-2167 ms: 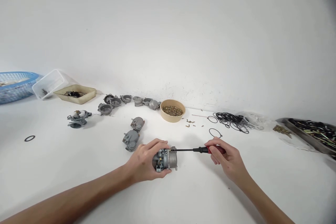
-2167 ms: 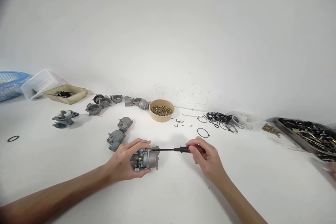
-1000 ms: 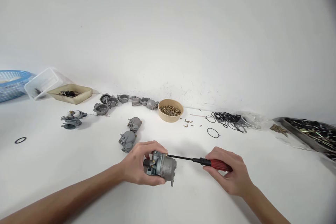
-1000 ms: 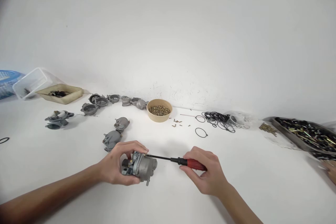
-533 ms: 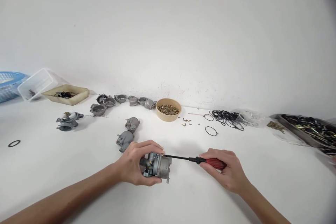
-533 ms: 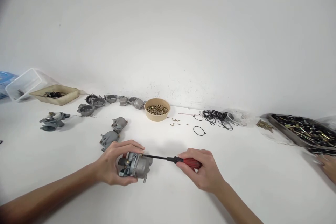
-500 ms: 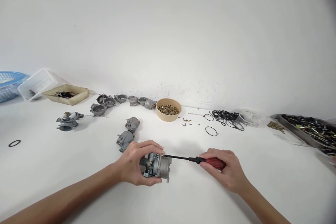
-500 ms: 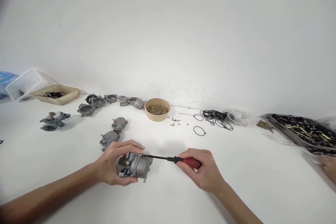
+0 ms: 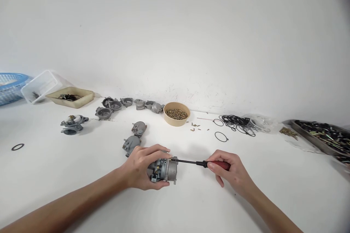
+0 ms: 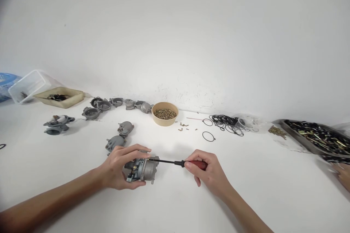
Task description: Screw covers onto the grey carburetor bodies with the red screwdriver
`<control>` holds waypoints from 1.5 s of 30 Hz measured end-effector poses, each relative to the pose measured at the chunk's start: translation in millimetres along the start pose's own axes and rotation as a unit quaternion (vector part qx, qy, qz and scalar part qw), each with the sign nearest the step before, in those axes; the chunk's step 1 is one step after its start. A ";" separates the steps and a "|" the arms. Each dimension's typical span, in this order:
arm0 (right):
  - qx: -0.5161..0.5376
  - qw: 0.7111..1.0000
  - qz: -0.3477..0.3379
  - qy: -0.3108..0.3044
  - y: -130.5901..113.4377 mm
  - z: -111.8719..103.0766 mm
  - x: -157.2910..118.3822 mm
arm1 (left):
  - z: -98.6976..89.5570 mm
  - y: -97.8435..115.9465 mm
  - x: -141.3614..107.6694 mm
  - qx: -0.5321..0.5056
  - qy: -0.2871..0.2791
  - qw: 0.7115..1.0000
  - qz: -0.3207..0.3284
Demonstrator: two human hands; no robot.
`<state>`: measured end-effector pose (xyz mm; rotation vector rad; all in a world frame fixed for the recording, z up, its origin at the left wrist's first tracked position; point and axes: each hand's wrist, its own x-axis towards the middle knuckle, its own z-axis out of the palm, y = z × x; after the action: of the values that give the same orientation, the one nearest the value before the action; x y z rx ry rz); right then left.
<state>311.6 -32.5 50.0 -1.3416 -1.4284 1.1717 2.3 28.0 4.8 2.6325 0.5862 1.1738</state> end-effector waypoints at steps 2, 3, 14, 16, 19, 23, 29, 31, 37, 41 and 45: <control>0.003 1.000 0.007 -0.002 -1.2 0.3 0.5 | 0.1 0.3 -0.6 0.008 -0.004 1.000 -0.003; 0.005 1.000 0.010 -0.002 -1.4 0.4 0.8 | 0.1 0.6 -1.0 0.014 -0.005 1.000 -0.004; -0.004 1.000 -0.018 -0.005 10.4 -3.2 7.2 | 3.9 2.1 -0.3 0.067 0.021 0.997 -0.011; -0.010 0.999 -0.034 0.001 15.5 -7.8 11.1 | 4.8 3.5 0.5 0.071 0.030 0.997 -0.012; -0.015 0.999 -0.047 0.022 25.9 -17.3 20.1 | 5.8 6.5 1.0 0.070 0.036 0.997 -0.021; -0.088 0.992 -0.044 0.084 41.0 -25.6 31.6 | 7.6 10.0 0.6 0.063 0.033 0.997 -0.027; -0.192 0.975 -0.039 0.109 54.5 -20.0 34.8 | 12.5 10.6 -1.0 0.071 0.033 0.997 0.014; -0.210 0.971 -0.036 0.105 56.9 -17.8 34.8 | 14.1 10.5 -1.6 0.078 0.035 0.996 0.036; -0.337 0.925 -0.129 0.120 54.2 -12.3 32.7 | 16.5 13.0 0.9 0.121 0.025 0.987 0.098; -0.289 0.921 -0.230 0.125 40.9 3.9 16.8 | 15.9 17.0 6.6 0.140 0.022 0.980 0.138; -0.105 0.967 -0.221 -0.070 26.9 33.3 -4.3 | 14.6 26.9 12.7 0.155 0.052 0.974 0.155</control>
<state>285.5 -39.9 16.6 -1.0124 -1.8806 0.8492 28.3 9.0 12.6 3.0261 0.4131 1.4167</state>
